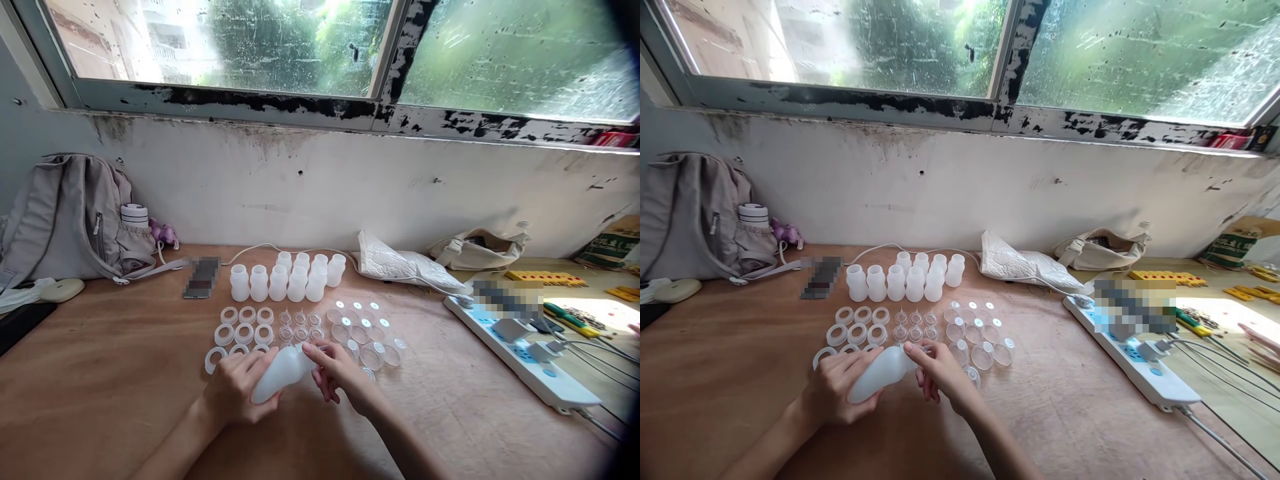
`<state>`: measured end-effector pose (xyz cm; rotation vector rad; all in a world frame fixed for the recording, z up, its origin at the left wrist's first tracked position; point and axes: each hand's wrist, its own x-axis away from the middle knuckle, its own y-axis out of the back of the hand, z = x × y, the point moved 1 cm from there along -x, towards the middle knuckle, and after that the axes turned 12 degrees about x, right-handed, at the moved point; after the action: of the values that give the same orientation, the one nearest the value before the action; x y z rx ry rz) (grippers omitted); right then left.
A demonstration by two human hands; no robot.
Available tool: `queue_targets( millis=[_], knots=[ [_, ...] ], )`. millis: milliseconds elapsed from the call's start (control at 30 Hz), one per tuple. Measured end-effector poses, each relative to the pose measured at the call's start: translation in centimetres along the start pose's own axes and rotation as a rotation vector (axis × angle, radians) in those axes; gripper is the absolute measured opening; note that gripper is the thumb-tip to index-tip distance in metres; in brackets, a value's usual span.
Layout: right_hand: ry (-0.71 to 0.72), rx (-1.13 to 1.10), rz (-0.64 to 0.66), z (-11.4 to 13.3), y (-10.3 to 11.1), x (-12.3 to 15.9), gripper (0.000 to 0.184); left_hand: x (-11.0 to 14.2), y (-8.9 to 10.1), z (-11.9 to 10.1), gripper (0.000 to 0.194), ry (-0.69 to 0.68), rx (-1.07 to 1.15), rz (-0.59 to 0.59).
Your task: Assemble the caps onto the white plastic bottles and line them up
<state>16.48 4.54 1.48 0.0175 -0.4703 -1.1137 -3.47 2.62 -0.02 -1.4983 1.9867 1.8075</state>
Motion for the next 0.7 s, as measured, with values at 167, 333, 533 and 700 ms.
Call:
queue_targets(
  millis=[167,333,533,700],
  knots=[
    [0.18,-0.053,0.074,0.6,1.0,0.7,0.038,-0.2,0.3,0.3,0.047,0.063,0.095,0.004],
    [0.244,0.032,0.08,0.6,1.4,0.9,0.043,-0.2,0.3,0.5,0.048,0.068,0.133,0.007],
    [0.295,0.065,0.056,0.5,1.6,0.8,0.034,0.2,0.0,1.1,0.051,0.021,0.08,0.033],
    [0.247,0.034,0.036,0.4,1.4,0.7,0.033,0.2,0.0,1.2,0.051,0.014,0.067,0.052]
  ],
)
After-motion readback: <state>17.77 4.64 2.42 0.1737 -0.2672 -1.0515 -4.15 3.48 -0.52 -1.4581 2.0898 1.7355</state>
